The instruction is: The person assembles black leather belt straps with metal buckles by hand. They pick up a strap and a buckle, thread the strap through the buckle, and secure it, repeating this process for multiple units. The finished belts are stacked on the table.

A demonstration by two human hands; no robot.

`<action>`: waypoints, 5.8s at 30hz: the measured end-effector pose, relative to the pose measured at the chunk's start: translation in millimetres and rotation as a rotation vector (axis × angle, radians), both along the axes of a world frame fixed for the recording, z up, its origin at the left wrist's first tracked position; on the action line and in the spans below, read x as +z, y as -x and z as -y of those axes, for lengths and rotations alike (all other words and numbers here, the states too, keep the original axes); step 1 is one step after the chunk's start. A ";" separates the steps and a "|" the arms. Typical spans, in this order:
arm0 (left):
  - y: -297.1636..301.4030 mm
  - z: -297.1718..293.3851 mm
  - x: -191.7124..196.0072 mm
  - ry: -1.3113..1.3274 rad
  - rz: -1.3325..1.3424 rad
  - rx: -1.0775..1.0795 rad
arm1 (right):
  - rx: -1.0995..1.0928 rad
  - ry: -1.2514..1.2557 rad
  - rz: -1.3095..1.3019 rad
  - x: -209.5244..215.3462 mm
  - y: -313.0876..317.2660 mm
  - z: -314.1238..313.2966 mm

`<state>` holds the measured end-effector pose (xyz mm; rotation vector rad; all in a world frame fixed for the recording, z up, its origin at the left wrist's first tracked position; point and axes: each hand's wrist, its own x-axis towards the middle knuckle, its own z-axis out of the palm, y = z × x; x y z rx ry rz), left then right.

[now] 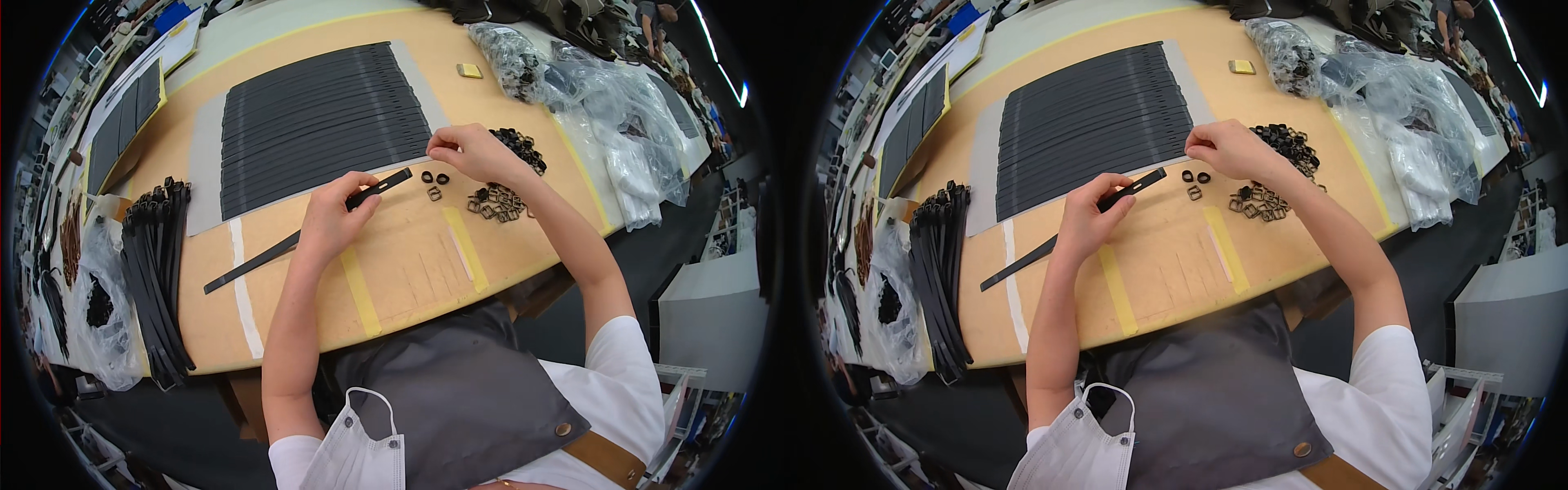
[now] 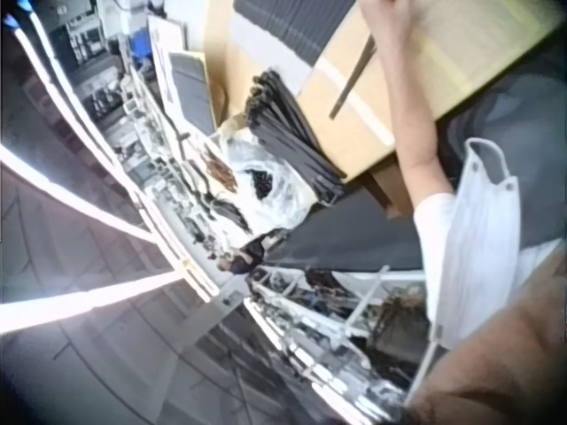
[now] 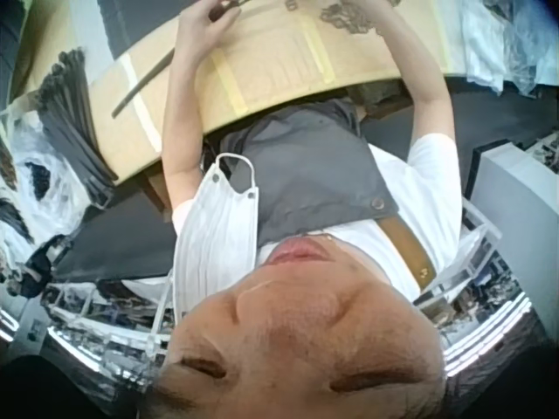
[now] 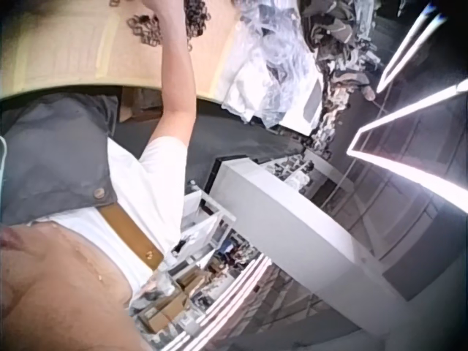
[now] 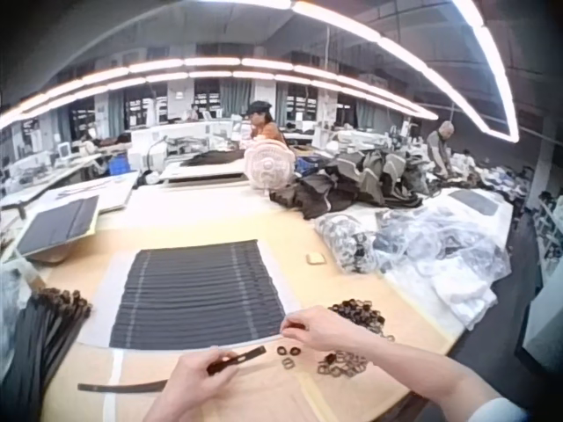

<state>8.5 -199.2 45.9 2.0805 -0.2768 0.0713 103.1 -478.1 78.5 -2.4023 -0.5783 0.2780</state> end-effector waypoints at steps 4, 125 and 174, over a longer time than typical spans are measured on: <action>-0.5 -0.3 2.2 0.023 -0.034 -0.005 | 0.270 -0.019 0.178 -12.8 12.6 4.7; 7.7 12.0 -7.7 0.059 0.012 -0.288 | 0.074 -0.510 -0.555 -26.4 47.9 -41.7; 17.5 21.2 5.3 -0.059 0.059 -0.118 | 0.078 -0.537 -0.809 -24.0 54.2 -30.8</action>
